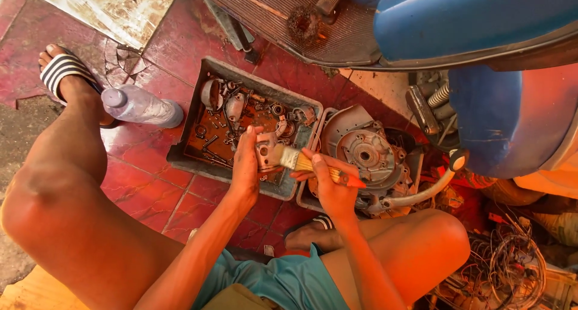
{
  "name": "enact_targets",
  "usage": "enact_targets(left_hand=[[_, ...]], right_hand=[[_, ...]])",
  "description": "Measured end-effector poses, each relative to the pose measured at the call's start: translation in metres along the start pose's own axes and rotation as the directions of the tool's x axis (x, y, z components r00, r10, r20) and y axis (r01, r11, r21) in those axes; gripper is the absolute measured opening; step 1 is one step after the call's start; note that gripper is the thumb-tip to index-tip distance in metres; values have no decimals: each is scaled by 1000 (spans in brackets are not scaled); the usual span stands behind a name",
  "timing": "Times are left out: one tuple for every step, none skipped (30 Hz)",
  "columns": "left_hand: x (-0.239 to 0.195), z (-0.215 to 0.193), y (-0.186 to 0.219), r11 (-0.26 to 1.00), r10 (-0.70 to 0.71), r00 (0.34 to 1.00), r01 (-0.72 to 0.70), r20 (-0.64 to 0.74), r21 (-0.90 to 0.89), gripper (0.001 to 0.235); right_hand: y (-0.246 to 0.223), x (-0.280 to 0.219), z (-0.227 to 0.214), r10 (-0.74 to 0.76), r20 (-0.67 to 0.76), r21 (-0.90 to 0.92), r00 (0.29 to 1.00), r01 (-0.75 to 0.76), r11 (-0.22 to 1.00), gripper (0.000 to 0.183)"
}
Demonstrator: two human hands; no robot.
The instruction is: Cleaning a motorcycle engine piston and other small parts in a tray using solvent and a brush.
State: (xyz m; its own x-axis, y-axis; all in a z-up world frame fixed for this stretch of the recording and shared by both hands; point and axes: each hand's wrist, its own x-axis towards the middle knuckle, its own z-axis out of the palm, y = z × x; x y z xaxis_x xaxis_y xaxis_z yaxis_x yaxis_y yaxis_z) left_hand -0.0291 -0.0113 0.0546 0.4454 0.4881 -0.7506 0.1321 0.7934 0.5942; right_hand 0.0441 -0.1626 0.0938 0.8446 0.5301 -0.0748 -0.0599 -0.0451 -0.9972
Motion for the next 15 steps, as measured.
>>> enact_targets(left_hand=[[-12, 6, 7, 1000, 8, 1000, -8, 2, -1, 57], [-24, 11, 13, 998, 45, 999, -45, 3, 45, 57], [-37, 17, 19, 992, 81, 997, -82, 6, 92, 57], [-43, 18, 23, 992, 78, 997, -78, 9, 95, 57], [-50, 19, 27, 991, 65, 998, -67, 17, 120, 74], [-53, 22, 32, 988, 61, 998, -65, 28, 141, 97], [-43, 20, 24, 987, 67, 997, -71, 34, 142, 97], [-35, 16, 15, 989, 61, 998, -63, 23, 131, 102], [-26, 11, 7, 991, 54, 998, -55, 13, 121, 107], [-23, 6, -5, 991, 48, 999, -49, 8, 122, 107], [-19, 1, -16, 996, 56, 998, -53, -37, 77, 89], [-12, -1, -24, 997, 70, 995, -68, -72, 34, 73], [-10, -6, -29, 997, 73, 995, -70, -64, 38, 73], [-6, -10, -33, 997, 70, 993, -73, -97, -33, 57], [-2, -15, -36, 992, 64, 990, -78, -129, -104, 49]], right_hand=[[1, 1, 3, -7, 2, 3, 1000, 7, 1000, 25], [1, 1, 6, -5, 5, 29, 1000, 5, 1000, 26], [2, 2, 9, -3, 8, 55, 1000, 3, 998, 26], [3, 0, 7, -1, 2, 55, 1000, 1, 999, 26], [5, -1, 5, 40, 11, 91, 999, -41, 995, 26], [8, 3, 2, 71, 24, 129, 997, -73, 989, 25], [7, 2, 3, 63, 22, 130, 998, -65, 989, 25], [5, -1, 5, 47, 2, 113, 999, -47, 993, 27], [4, -5, 8, 31, -17, 95, 999, -29, 995, 29], [4, -9, 7, 38, -17, 95, 999, -36, 995, 29], [3, -12, 7, 48, 2, 76, 999, -48, 996, 27], [2, -11, 7, 45, 15, 59, 999, -46, 997, 27], [-5, -13, 10, 40, 9, 60, 999, -40, 997, 27], [-13, -12, 14, -48, -12, -41, 999, 47, 998, 26], [-19, -10, 17, -137, -25, -144, 990, 132, 981, 25]])
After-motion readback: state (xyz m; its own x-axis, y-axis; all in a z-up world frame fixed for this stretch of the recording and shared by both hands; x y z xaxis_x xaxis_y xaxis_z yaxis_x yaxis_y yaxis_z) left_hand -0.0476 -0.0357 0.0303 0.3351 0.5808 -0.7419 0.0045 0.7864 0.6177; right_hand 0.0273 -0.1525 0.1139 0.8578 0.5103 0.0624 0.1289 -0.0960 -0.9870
